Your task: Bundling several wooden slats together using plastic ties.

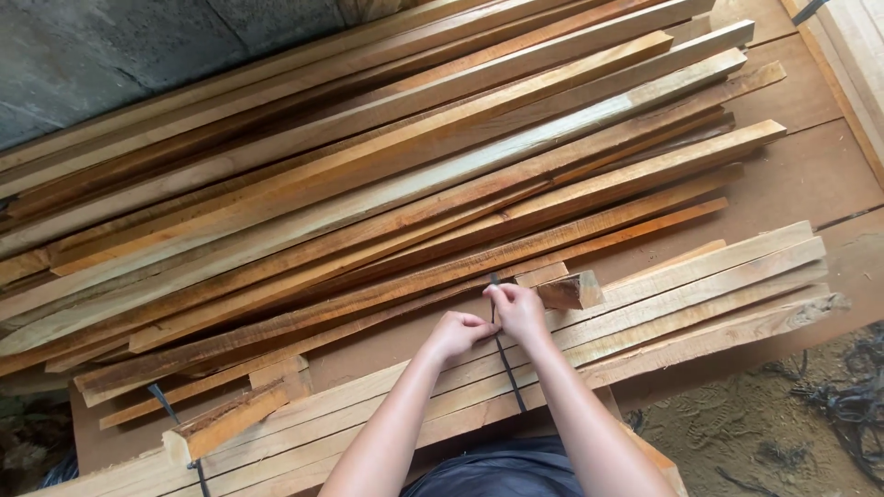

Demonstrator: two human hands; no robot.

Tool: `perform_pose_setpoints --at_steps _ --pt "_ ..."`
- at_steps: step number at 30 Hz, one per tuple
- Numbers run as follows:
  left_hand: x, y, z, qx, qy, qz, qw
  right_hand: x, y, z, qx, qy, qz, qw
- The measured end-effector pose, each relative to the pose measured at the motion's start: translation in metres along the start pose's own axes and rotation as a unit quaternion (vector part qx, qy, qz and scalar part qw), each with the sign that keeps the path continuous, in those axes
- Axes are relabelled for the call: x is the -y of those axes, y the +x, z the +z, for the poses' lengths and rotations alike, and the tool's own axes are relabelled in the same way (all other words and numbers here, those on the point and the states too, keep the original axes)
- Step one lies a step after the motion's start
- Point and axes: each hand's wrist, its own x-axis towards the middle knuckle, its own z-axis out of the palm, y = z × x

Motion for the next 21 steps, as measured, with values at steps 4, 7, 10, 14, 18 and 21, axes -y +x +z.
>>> perform_pose_setpoints --at_steps 4,7,10,14,18,21 --pt "0.021 0.015 0.002 0.012 -0.068 0.008 0.998 0.000 -0.032 -0.010 -0.142 0.058 -0.134 0.979" --pt "0.026 0.016 0.005 0.044 -0.188 0.055 0.980 -0.008 -0.042 -0.011 -0.184 -0.018 -0.229 0.956" --pt "0.017 0.010 0.010 0.030 -0.108 0.065 0.992 -0.001 -0.035 -0.017 -0.127 -0.134 -0.222 0.957" --pt "0.010 0.005 0.010 -0.050 -0.029 0.047 0.997 0.004 -0.019 -0.009 -0.023 -0.188 -0.112 0.975" --pt "0.020 0.022 0.006 0.007 -0.103 0.017 0.994 -0.009 -0.005 0.003 -0.014 -0.162 -0.081 0.983" --pt "0.014 0.025 0.004 0.044 -0.096 0.001 0.994 -0.002 -0.003 0.002 0.004 -0.132 -0.037 0.991"
